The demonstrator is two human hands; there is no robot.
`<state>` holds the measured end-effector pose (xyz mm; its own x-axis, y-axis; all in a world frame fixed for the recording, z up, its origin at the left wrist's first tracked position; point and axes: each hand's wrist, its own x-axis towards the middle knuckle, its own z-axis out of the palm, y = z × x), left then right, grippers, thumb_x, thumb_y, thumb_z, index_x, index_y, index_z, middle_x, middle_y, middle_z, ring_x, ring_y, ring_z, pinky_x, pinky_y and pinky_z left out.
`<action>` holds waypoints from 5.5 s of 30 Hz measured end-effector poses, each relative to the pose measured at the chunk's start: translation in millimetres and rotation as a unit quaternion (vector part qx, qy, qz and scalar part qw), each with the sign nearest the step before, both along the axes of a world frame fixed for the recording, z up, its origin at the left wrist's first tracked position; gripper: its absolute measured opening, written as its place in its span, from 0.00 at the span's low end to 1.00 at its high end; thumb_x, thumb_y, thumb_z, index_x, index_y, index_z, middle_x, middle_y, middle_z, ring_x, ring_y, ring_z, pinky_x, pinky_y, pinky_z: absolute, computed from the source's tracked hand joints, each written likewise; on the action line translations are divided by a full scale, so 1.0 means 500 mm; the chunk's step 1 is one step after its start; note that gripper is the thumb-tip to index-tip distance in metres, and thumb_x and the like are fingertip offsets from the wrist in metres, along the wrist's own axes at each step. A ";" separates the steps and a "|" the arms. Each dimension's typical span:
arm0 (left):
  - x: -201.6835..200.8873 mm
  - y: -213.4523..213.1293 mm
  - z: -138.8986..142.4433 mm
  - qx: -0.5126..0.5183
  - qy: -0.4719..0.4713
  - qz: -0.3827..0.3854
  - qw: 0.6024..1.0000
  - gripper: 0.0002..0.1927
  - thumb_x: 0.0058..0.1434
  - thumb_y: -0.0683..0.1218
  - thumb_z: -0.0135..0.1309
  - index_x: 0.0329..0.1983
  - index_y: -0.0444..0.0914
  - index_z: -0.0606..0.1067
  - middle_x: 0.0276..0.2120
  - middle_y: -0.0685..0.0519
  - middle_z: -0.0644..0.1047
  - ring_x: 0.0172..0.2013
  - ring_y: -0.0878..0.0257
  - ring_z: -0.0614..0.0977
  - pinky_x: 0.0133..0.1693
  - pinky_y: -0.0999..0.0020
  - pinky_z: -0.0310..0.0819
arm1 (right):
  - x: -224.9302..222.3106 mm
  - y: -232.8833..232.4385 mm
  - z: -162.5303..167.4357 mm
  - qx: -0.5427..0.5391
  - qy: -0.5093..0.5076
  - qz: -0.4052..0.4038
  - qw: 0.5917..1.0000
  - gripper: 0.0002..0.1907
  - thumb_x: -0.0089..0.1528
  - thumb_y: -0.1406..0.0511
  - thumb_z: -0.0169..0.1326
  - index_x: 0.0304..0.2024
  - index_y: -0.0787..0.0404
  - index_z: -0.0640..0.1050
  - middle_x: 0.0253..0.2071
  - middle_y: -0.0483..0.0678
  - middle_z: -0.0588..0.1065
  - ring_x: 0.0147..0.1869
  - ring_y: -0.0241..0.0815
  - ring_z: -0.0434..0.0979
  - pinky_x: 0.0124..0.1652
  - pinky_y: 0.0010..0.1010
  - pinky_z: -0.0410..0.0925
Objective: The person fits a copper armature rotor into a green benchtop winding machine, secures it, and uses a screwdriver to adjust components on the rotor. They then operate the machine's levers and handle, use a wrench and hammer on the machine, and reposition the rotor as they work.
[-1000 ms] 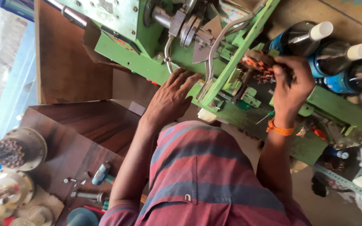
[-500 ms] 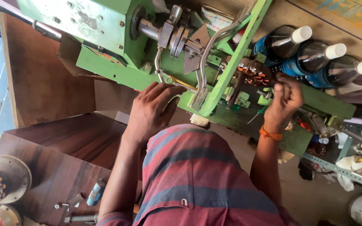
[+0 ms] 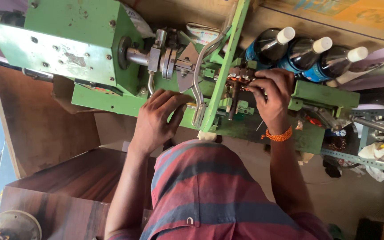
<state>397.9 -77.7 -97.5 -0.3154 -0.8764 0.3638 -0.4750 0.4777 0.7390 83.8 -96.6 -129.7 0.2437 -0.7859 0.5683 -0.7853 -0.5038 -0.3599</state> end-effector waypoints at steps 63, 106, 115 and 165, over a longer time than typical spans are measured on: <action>-0.169 -0.184 -0.106 -0.074 -0.013 -0.126 0.989 0.18 0.64 0.56 0.60 0.54 0.45 0.82 0.45 0.52 0.84 0.47 0.54 0.82 0.57 0.56 0.68 | -0.006 -0.006 -0.014 0.170 -0.411 0.029 0.895 0.01 0.76 0.74 0.47 0.48 0.67 0.68 0.42 0.52 0.78 0.48 0.40 0.83 0.47 0.29 0.76; -0.176 -0.187 -0.103 -0.075 -0.022 -0.123 0.989 0.18 0.64 0.56 0.61 0.53 0.45 0.81 0.40 0.52 0.83 0.43 0.55 0.82 0.52 0.57 0.70 | -0.080 0.021 -0.016 0.257 -0.371 -0.126 0.884 0.05 0.69 0.68 0.60 0.42 0.66 0.81 0.29 0.35 0.69 0.31 0.24 0.61 0.31 0.19 0.55; -0.173 -0.185 -0.098 -0.077 -0.012 -0.126 0.989 0.18 0.64 0.56 0.61 0.54 0.46 0.81 0.41 0.53 0.84 0.43 0.55 0.82 0.52 0.56 0.70 | -0.068 -0.001 -0.007 0.179 -0.457 -0.028 0.871 0.06 0.73 0.69 0.56 0.45 0.68 0.78 0.42 0.42 0.74 0.41 0.29 0.66 0.43 0.21 0.61; -0.175 -0.184 -0.107 -0.057 -0.017 -0.122 0.991 0.19 0.64 0.56 0.62 0.55 0.46 0.81 0.41 0.53 0.84 0.43 0.54 0.82 0.50 0.57 0.69 | -0.088 0.046 -0.023 0.064 -0.155 -0.013 0.986 0.14 0.62 0.79 0.61 0.47 0.59 0.84 0.55 0.50 0.73 0.48 0.41 0.73 0.47 0.29 0.70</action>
<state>310.3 -169.6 -151.2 -0.5270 -0.7258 0.4421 -0.3578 0.6614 0.6592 39.6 -73.6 -141.0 0.0517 -0.8596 0.5084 -0.6395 -0.4194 -0.6443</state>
